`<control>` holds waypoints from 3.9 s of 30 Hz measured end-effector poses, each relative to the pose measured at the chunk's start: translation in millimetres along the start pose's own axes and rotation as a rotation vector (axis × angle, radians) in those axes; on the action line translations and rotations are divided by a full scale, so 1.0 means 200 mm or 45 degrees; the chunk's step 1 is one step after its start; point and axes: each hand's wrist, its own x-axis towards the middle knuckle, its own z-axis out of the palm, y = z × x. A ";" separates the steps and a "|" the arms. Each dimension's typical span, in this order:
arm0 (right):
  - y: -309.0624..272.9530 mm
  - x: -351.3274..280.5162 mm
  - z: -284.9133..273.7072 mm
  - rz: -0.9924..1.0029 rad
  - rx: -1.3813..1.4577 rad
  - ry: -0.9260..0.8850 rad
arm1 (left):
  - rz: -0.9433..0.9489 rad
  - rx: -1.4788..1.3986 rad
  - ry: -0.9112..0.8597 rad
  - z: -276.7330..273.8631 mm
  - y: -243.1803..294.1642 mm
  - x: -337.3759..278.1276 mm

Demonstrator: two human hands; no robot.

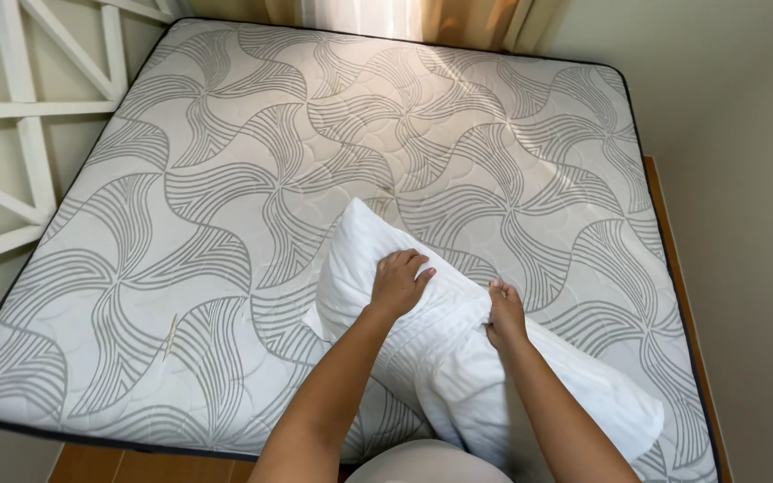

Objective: The person inserts a pillow into a white pillowcase on a mattress. They repeatedly adjust the corners and smooth the fabric by hand to fit the pillow properly.

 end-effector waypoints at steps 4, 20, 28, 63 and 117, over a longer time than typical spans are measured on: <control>-0.08 -0.17 -0.01 -0.313 -0.441 -0.001 | 0.008 0.015 0.021 0.00 -0.07 0.02; -0.16 -0.32 -0.37 -0.594 -1.872 0.138 | -0.022 0.150 0.155 0.15 0.03 0.02; -0.23 -0.35 -0.61 -0.623 -1.499 -0.076 | -0.116 0.241 0.107 0.18 0.07 -0.01; -0.32 0.24 -1.10 -0.461 -1.573 -0.171 | -0.068 0.034 0.197 0.78 0.54 -0.36; 0.43 -0.08 -0.64 0.218 -1.255 -0.260 | -0.247 -0.314 -0.760 0.76 0.22 -0.84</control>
